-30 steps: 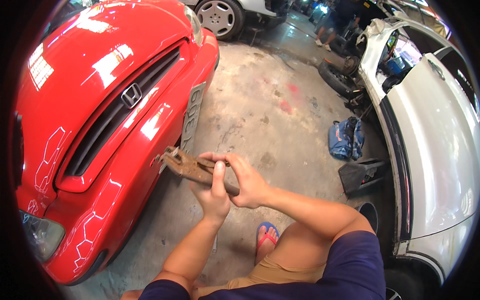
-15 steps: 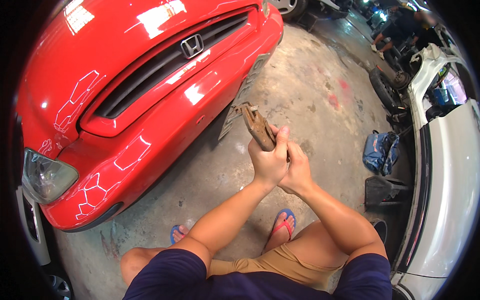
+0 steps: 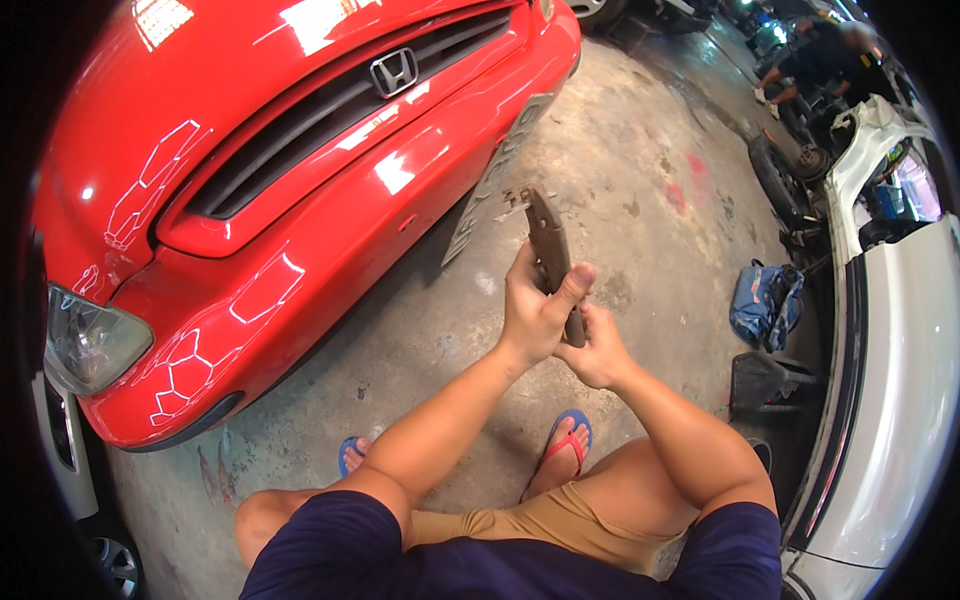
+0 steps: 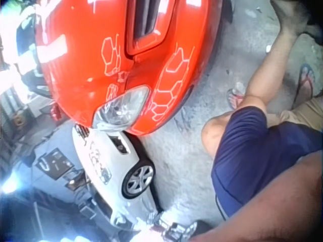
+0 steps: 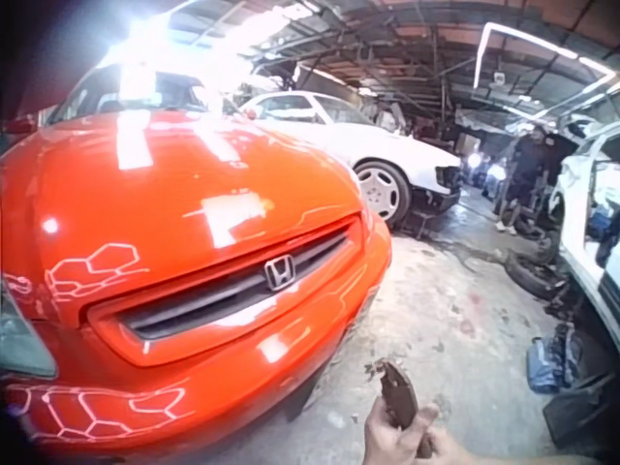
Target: The person sits on the garage floor in front of a red car and uses a wrench and locking pliers to remove and adjust bolts on the front bumper. The person repeatedly tightens and loosens the bolts and repositions the bumper while working.
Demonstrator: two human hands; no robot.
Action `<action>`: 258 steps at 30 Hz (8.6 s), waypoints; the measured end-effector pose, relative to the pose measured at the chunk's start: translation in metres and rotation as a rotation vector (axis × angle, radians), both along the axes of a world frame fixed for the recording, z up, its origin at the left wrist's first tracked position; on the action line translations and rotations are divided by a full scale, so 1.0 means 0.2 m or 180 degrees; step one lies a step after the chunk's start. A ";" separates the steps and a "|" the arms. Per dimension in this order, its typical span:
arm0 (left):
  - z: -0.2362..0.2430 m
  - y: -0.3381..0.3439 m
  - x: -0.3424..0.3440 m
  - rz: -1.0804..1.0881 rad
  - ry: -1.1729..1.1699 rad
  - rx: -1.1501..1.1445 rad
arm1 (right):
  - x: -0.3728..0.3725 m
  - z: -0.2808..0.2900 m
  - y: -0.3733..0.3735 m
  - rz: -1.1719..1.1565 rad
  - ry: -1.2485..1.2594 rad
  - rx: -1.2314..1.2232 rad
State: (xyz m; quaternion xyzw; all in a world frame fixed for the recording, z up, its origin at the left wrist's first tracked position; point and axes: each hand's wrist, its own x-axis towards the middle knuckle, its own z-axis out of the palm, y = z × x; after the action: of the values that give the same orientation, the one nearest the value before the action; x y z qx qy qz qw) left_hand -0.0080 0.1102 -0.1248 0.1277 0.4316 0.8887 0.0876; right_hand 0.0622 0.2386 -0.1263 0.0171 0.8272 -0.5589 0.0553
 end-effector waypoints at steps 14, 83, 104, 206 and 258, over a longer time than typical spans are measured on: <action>0.08 -0.07 -0.05 -0.0258 0.0109 0.0038 | -0.01 0.20 -0.01 0.0516 -0.0940 -0.0906; -0.25 -0.46 -0.19 -0.0048 0.0996 -0.3049 | 0.38 -1.29 -0.61 -0.0711 -0.1575 0.2009; 0.35 -0.84 -0.06 -0.0547 0.1494 -0.2838 | -0.13 -0.76 -0.22 0.1050 -0.1019 0.0839; -0.13 -0.65 0.66 -0.2895 -0.0674 -0.4392 | -0.27 -0.32 -0.38 0.0782 -0.1378 0.1577; -0.65 -1.29 0.54 -0.1712 -0.1589 -0.4428 | 0.23 -0.89 0.12 -0.0019 -0.1997 0.2091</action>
State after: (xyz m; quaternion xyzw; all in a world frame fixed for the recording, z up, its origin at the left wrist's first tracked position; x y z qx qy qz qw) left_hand 0.0991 -0.1480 -0.2545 -0.0599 0.8107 0.3650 0.4539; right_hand 0.1082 0.2622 -0.3051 0.2047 0.9038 -0.2348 0.2934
